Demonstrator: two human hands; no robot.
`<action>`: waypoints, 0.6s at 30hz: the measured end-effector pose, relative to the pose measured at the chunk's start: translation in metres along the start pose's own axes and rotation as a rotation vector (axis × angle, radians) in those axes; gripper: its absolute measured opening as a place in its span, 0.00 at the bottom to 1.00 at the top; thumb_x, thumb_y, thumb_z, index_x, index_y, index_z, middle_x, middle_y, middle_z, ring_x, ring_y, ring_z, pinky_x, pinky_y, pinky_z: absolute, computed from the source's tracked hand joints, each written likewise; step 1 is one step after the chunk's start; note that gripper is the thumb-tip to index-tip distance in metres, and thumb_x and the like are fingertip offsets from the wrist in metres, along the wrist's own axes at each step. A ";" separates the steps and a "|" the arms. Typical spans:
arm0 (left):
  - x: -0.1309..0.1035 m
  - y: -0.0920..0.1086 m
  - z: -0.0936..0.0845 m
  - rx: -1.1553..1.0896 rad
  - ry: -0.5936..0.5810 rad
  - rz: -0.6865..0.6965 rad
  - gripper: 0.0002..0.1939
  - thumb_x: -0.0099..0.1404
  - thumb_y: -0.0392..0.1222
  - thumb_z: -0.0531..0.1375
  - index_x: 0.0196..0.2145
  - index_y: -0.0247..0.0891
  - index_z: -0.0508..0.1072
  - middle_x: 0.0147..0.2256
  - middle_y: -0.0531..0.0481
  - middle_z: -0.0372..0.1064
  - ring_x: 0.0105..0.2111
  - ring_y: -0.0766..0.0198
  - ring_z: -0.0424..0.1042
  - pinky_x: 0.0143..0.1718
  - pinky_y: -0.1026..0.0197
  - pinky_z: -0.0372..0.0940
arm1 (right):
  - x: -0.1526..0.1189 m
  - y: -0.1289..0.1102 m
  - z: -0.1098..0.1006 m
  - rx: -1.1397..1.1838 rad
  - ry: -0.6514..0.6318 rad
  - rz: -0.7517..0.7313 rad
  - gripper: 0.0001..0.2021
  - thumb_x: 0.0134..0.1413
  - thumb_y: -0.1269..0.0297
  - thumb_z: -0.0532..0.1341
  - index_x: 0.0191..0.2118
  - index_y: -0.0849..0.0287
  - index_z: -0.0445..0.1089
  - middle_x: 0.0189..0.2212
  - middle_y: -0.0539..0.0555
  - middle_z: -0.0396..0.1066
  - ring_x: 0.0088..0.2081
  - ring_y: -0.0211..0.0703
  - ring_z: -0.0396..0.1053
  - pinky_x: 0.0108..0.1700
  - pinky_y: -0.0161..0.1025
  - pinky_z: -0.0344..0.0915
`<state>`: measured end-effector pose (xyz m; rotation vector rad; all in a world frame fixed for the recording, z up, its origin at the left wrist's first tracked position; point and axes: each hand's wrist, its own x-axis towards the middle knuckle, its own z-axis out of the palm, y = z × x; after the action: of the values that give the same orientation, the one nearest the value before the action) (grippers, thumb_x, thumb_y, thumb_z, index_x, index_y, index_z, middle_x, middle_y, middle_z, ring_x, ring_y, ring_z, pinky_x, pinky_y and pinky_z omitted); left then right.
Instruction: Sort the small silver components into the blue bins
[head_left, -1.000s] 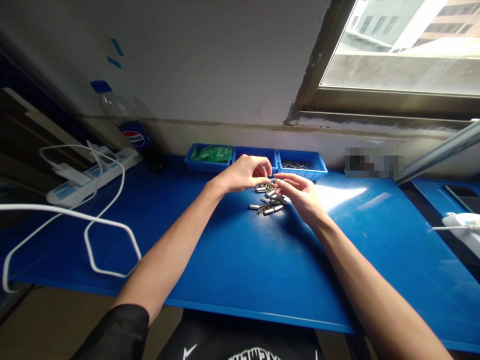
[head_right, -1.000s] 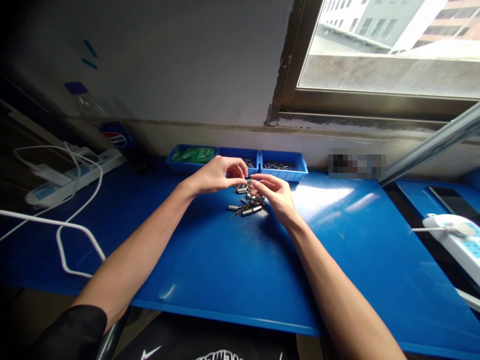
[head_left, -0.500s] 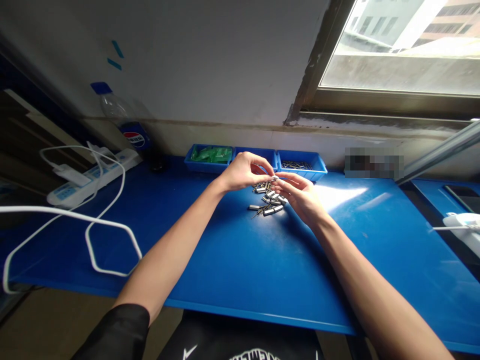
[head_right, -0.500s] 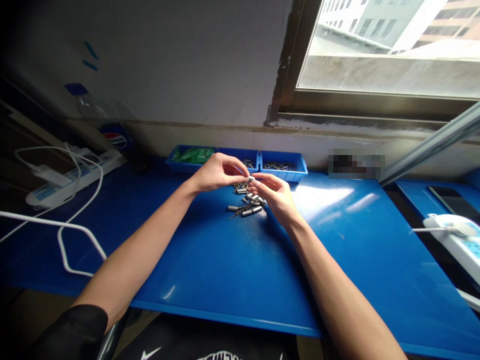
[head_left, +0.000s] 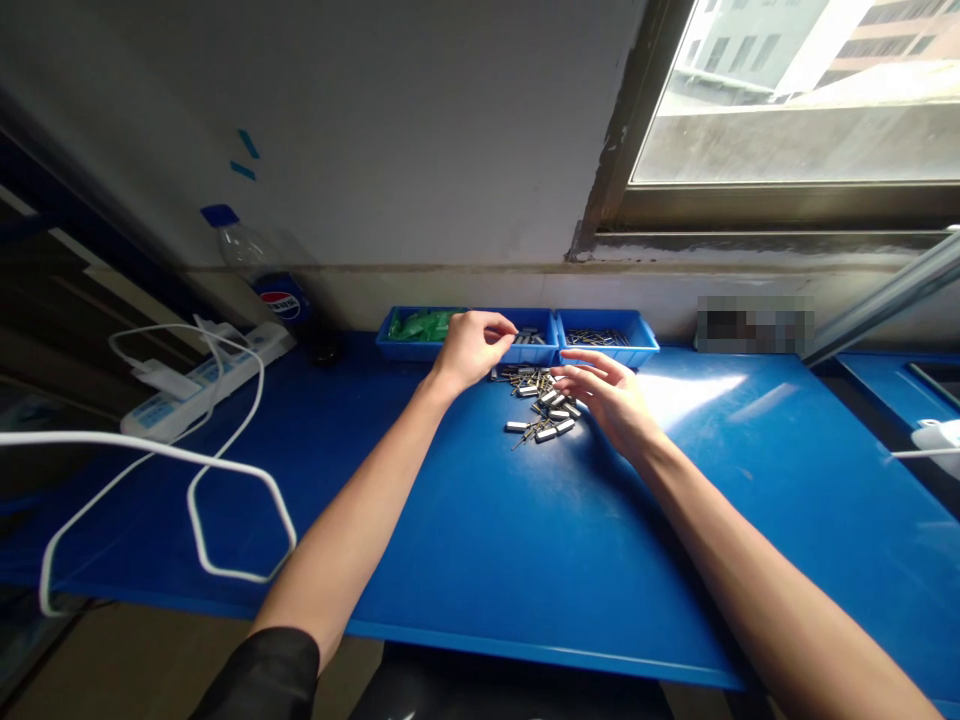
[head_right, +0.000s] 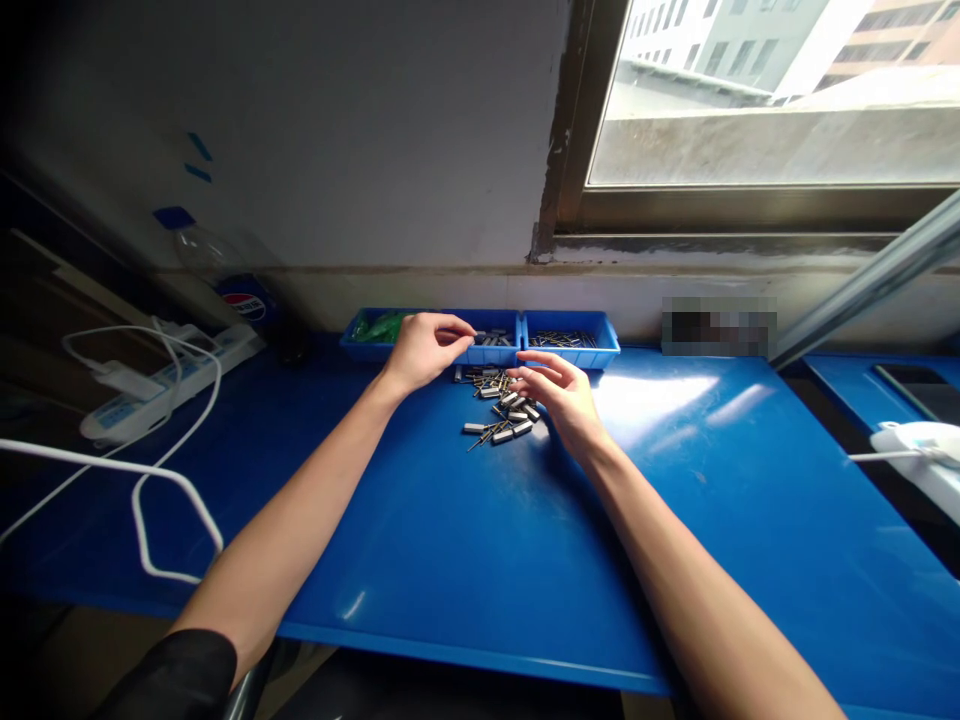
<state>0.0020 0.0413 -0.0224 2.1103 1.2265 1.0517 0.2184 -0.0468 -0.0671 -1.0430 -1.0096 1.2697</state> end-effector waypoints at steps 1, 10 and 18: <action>0.000 0.003 -0.002 0.049 -0.020 0.015 0.07 0.65 0.36 0.63 0.37 0.36 0.83 0.39 0.46 0.83 0.39 0.59 0.81 0.47 0.59 0.76 | 0.000 0.000 0.000 0.000 0.005 0.000 0.22 0.48 0.53 0.76 0.48 0.53 0.78 0.41 0.55 0.82 0.39 0.45 0.79 0.51 0.47 0.74; -0.008 0.021 -0.016 0.587 -0.360 -0.058 0.07 0.61 0.37 0.67 0.37 0.40 0.84 0.38 0.43 0.82 0.39 0.51 0.81 0.44 0.55 0.74 | -0.001 -0.003 0.002 0.003 0.000 -0.009 0.21 0.48 0.54 0.76 0.47 0.54 0.78 0.39 0.55 0.82 0.35 0.41 0.76 0.45 0.43 0.73; -0.009 0.008 -0.007 0.719 -0.420 -0.054 0.05 0.59 0.37 0.68 0.34 0.40 0.84 0.36 0.42 0.81 0.38 0.51 0.81 0.42 0.57 0.73 | -0.001 -0.003 0.003 -0.008 -0.008 -0.020 0.21 0.47 0.52 0.76 0.46 0.54 0.78 0.39 0.55 0.81 0.34 0.42 0.76 0.43 0.44 0.73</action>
<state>-0.0025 0.0296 -0.0155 2.6019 1.5676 0.0951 0.2168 -0.0479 -0.0631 -1.0323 -1.0294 1.2552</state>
